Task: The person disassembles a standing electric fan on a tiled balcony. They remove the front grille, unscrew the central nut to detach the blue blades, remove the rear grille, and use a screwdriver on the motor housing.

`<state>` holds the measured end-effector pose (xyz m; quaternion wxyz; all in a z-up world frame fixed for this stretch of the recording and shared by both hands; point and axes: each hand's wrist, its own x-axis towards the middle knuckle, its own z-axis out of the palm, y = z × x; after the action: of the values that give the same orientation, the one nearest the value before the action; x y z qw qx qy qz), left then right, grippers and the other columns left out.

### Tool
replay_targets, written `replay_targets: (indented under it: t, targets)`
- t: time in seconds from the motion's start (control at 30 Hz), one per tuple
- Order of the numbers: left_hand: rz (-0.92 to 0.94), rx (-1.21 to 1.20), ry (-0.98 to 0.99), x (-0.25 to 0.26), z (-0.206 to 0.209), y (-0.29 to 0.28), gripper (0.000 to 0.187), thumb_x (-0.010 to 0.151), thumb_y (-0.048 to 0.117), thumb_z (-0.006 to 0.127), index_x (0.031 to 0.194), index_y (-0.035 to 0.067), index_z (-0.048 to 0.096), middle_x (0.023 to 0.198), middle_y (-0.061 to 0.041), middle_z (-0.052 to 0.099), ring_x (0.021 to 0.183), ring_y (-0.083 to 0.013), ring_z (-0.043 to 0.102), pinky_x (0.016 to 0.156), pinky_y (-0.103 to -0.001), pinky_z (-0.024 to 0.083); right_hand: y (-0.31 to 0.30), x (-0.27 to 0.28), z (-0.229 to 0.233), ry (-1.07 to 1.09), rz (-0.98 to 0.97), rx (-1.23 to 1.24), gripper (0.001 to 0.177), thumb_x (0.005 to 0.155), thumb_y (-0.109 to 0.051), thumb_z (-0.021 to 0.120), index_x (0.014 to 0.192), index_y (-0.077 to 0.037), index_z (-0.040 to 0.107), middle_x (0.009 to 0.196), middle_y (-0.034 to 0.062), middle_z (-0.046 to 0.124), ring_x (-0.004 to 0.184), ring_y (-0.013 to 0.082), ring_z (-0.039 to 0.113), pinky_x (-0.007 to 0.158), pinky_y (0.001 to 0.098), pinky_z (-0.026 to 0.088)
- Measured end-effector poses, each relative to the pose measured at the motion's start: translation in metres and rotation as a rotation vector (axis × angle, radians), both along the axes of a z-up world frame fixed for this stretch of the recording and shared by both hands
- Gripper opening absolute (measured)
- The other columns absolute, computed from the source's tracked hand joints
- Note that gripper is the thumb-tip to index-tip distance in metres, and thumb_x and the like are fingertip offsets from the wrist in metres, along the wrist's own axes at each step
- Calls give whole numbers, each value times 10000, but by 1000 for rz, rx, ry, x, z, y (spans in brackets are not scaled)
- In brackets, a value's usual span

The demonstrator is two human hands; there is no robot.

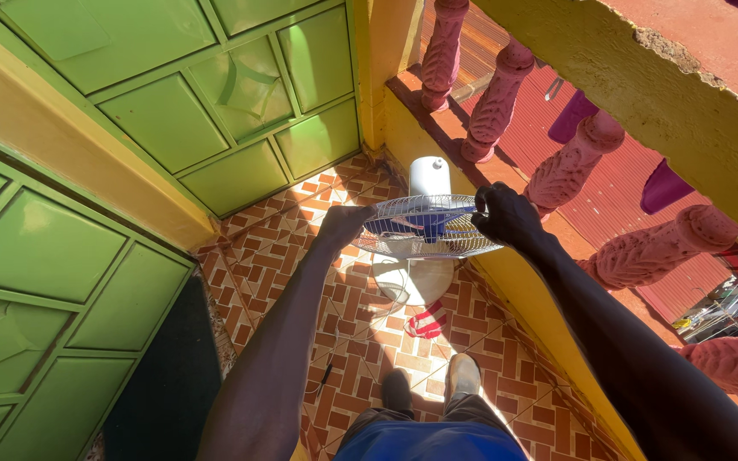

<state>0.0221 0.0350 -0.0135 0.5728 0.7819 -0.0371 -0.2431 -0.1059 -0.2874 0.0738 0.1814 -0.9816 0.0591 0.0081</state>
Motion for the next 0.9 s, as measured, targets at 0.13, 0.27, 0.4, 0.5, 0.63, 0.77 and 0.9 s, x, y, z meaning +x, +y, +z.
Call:
replay_targets:
  t: [0.13, 0.27, 0.4, 0.5, 0.63, 0.77, 0.9]
  targets:
    - [109, -26, 31, 0, 2, 9, 400, 928, 365, 691, 1044, -12, 757, 903, -85, 757, 773, -153, 692, 728, -304, 573, -5, 0, 7, 26, -14, 10, 202, 863, -200, 759, 990, -79, 657, 1118, 149, 652, 984, 345, 685, 795, 521, 537]
    - [172, -14, 66, -9, -7, 22, 401, 916, 338, 671, 1098, -13, 740, 958, -79, 758, 829, -166, 724, 750, -322, 596, -5, -3, 12, 42, -28, -2, 228, 868, -220, 770, 1017, -83, 665, 1126, 151, 655, 1007, 346, 675, 831, 527, 524]
    - [194, 118, -146, -28, -4, 18, 368, 915, 294, 666, 1115, 2, 768, 973, -150, 791, 889, -239, 742, 813, -377, 572, -3, -1, 13, 50, -45, 6, 264, 864, -263, 793, 1010, -75, 677, 1136, 149, 651, 1019, 351, 667, 835, 533, 522]
    - [255, 324, -528, -45, 12, -2, 313, 916, 281, 684, 1106, 37, 726, 1127, -151, 744, 1066, -306, 697, 931, -425, 524, -2, 2, 10, 54, -4, 8, 252, 871, -252, 781, 1009, -67, 679, 1135, 166, 658, 986, 348, 690, 806, 512, 555]
    - [70, 316, -1060, -69, 41, -47, 364, 892, 209, 721, 1197, 21, 655, 1260, -190, 643, 1189, -378, 618, 1004, -457, 511, -1, 4, 5, 3, 28, 16, 249, 835, -248, 800, 969, -64, 699, 1136, 186, 669, 964, 372, 693, 807, 509, 552]
    - [-175, 308, -1163, -94, 56, -92, 392, 858, 204, 793, 1197, 103, 625, 1320, -162, 595, 1207, -366, 602, 1063, -496, 471, 1, 6, 5, -6, 39, 22, 260, 789, -270, 829, 923, -79, 715, 1084, 185, 685, 950, 376, 692, 800, 500, 550]
    - [-153, 494, -1232, -111, 53, -124, 696, 666, 291, 871, 1257, 80, 570, 1314, -182, 512, 1207, -437, 508, 985, -662, 397, -1, 8, 5, 0, 44, 30, 260, 749, -266, 852, 882, -86, 720, 1050, 180, 673, 929, 381, 689, 776, 498, 544]
